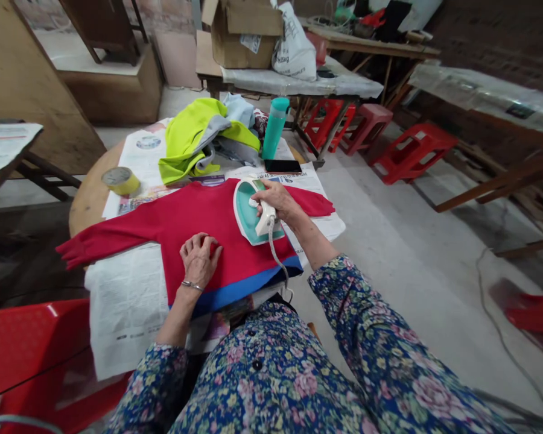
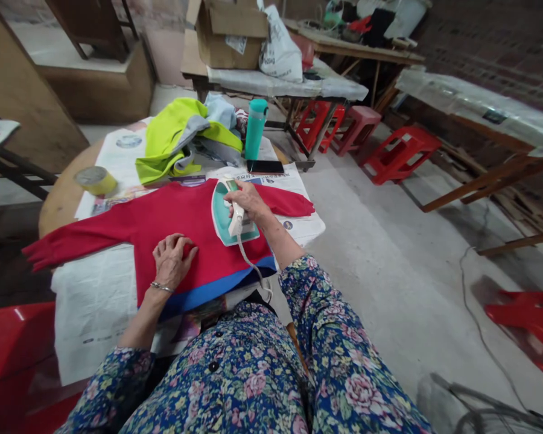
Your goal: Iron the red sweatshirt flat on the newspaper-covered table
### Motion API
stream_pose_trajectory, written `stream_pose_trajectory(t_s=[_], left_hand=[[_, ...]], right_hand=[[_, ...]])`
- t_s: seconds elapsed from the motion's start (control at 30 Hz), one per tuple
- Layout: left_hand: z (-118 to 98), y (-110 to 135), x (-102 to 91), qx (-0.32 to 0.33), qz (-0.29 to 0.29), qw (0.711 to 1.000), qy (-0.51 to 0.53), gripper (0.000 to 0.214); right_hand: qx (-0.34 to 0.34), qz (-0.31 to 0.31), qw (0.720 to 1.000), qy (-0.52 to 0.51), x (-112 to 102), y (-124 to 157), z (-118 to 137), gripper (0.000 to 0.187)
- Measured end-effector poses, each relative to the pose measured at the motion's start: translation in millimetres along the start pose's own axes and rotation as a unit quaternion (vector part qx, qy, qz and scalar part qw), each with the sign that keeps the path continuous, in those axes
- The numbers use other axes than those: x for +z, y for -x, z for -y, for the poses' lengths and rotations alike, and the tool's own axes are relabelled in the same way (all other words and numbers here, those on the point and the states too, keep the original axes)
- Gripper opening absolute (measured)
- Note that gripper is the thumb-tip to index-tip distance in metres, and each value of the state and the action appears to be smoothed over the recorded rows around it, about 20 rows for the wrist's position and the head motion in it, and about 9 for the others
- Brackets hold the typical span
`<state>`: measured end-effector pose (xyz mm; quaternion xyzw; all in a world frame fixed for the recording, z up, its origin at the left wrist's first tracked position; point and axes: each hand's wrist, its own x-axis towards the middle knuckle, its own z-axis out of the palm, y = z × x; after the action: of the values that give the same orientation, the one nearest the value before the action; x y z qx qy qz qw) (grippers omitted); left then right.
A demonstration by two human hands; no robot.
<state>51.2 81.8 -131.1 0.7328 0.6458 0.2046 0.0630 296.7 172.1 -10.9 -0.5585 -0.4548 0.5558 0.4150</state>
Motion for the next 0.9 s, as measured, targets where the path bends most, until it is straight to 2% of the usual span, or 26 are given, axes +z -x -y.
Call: stream_pose_trajectory(t_s=[0.07,0.2,0.37,0.43,0.53,0.63,0.77,0.9], left_hand=[[0,2,0.5,0.008,-0.007,1.000,0.009,0.017],[1,4,3.2,-0.003,-0.003,1.000,0.025,0.019],[-1,3,-2.3,-0.032,0.010,0.998,0.045,0.026],[-2,0,-9.3,-0.049,0.040,0.997,0.039,0.031],[-2,-9,-23.9,-0.067,0.117,0.991,0.011,0.037],[0,-27,-36.9,-0.070,0.150,0.986,-0.011,0.035],[7,-54,-38.6,-0.059,0.121,0.990,-0.046,0.044],[21,-69,-23.5,-0.060,0.070,0.995,-0.046,0.057]], right_hand=[[-0.001,0.010,1.000,0.000,13,-3,1,0.036],[-0.011,0.049,0.998,0.027,36,5,-1,0.049],[-0.033,0.140,0.987,0.069,41,33,-13,0.068],[-0.036,0.156,0.984,0.072,39,43,-21,0.078],[-0.044,0.149,0.985,0.077,41,54,-31,0.085],[-0.052,0.119,0.987,0.093,48,57,-35,0.086],[-0.064,0.101,0.985,0.124,61,53,-30,0.080],[-0.084,0.097,0.986,0.107,67,46,-23,0.073]])
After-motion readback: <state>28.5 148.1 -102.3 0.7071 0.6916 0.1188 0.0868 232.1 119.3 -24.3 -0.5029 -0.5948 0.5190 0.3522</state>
